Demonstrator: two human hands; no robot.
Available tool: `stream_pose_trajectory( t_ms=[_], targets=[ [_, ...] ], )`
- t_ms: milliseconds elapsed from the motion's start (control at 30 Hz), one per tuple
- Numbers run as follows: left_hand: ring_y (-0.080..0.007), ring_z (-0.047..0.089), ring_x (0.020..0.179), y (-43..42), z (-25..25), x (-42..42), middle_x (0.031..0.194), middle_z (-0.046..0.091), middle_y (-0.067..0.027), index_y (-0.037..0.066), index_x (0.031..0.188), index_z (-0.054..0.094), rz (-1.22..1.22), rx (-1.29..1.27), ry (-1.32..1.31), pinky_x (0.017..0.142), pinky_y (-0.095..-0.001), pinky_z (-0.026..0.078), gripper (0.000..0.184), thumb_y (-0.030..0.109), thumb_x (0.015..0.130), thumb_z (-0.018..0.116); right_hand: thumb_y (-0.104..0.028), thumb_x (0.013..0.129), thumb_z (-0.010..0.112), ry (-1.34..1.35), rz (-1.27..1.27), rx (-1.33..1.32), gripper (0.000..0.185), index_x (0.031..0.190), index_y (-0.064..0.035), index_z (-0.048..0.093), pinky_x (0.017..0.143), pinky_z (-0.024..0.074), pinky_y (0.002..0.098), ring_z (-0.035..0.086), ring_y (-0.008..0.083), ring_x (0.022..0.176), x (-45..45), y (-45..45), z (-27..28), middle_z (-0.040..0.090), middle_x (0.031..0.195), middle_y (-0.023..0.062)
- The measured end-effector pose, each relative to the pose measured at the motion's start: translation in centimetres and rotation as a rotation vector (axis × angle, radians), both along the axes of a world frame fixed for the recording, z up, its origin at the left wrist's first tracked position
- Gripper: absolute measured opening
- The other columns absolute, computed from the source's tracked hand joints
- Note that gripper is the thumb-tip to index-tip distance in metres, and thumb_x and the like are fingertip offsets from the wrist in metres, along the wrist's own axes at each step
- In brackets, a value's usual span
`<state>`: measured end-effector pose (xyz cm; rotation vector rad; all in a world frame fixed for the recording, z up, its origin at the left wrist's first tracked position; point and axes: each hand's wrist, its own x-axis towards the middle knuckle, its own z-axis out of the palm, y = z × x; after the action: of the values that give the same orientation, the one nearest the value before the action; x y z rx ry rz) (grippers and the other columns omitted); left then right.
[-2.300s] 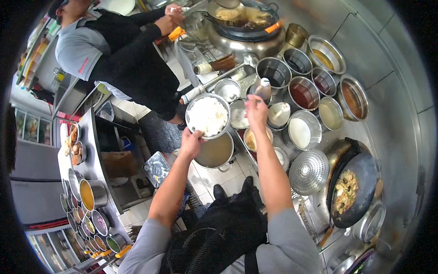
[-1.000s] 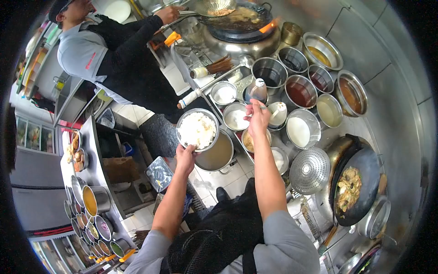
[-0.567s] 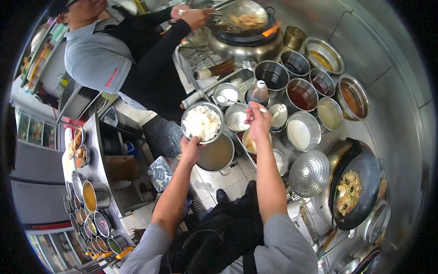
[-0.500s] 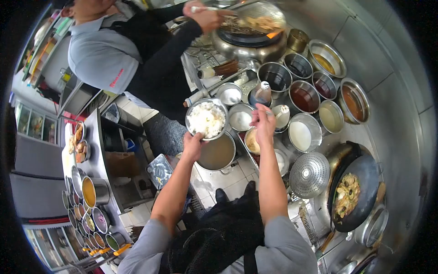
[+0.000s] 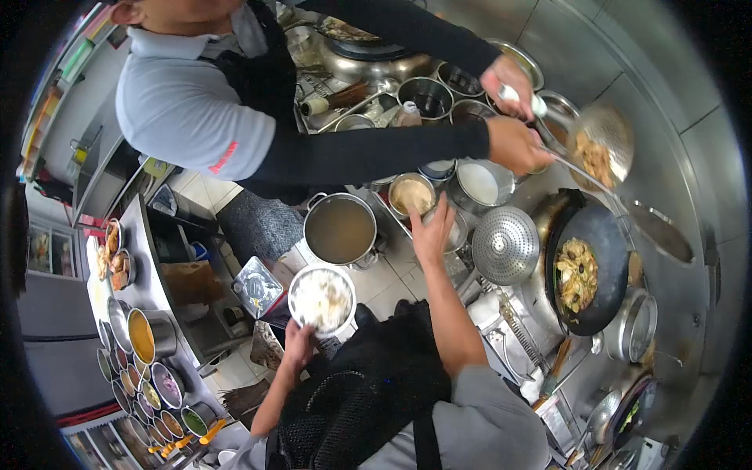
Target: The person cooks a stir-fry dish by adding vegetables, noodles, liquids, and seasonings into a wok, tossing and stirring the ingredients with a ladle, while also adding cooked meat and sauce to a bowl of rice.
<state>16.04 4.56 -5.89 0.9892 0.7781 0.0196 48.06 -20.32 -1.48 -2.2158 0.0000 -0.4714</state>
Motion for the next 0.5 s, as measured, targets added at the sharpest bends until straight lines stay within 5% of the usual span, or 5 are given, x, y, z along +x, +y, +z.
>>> stream_pose_trajectory(
  t_ms=[100,167,300,433,500],
  targets=[
    [-0.0174,0.069,0.098,-2.0,-0.4,-7.9,0.124,0.068,-0.0117,-0.002,0.139,0.052,0.048,-0.015,0.048,0.083,-0.0298,0.057,0.051,-0.006,0.088,0.055,-0.032,0.09,0.078,-0.111,-0.03,-0.035,0.08,0.149,0.008,0.042,0.111,0.0391,0.0515,0.047,0.049,0.13,4.2,-0.4,-0.7,0.05,0.136,0.0318],
    [-0.0153,0.068,0.089,-3.9,1.3,-11.2,0.117,0.07,-0.0101,-0.002,0.136,0.054,0.105,-0.002,0.157,0.072,-0.0282,0.055,0.047,-0.005,0.089,0.055,-0.04,0.086,0.081,-0.329,-0.001,-0.293,0.092,0.152,0.0067,0.038,0.114,0.0376,0.0517,0.043,0.0507,0.136,10.5,-2.0,-9.3,0.044,0.146,0.0344],
    [-0.0152,0.067,0.085,-7.1,2.4,-15.9,0.111,0.07,-0.0089,-0.001,0.129,0.055,0.188,0.076,0.26,0.066,-0.0282,0.054,0.042,-0.004,0.088,0.055,-0.054,0.069,0.089,-0.326,-0.13,0.064,0.123,0.157,0.0044,0.027,0.12,0.0297,0.056,0.037,0.0489,0.144,13.9,0.6,-4.7,0.039,0.153,0.0345],
    [-0.017,0.068,0.086,-9.6,1.5,-19.8,0.113,0.07,-0.0101,0.0,0.13,0.054,0.329,-0.01,0.159,0.068,-0.0284,0.055,0.045,-0.007,0.086,0.053,-0.039,0.068,0.092,-0.278,-0.128,0.217,0.117,0.159,-0.0011,0.029,0.12,0.0284,0.0558,0.038,0.046,0.145,15.7,1.2,-7.3,0.045,0.153,0.0276],
    [-0.0193,0.07,0.091,-10.6,1.5,-20.8,0.116,0.07,-0.0113,0.0,0.132,0.053,0.351,-0.021,0.135,0.073,-0.0311,0.057,0.047,-0.008,0.086,0.052,-0.034,0.07,0.091,-0.342,-0.243,-0.299,0.107,0.156,-0.0027,0.036,0.116,0.0335,0.0566,0.043,0.0432,0.141,16.4,0.8,-9.4,0.049,0.15,0.0242]
  ],
)
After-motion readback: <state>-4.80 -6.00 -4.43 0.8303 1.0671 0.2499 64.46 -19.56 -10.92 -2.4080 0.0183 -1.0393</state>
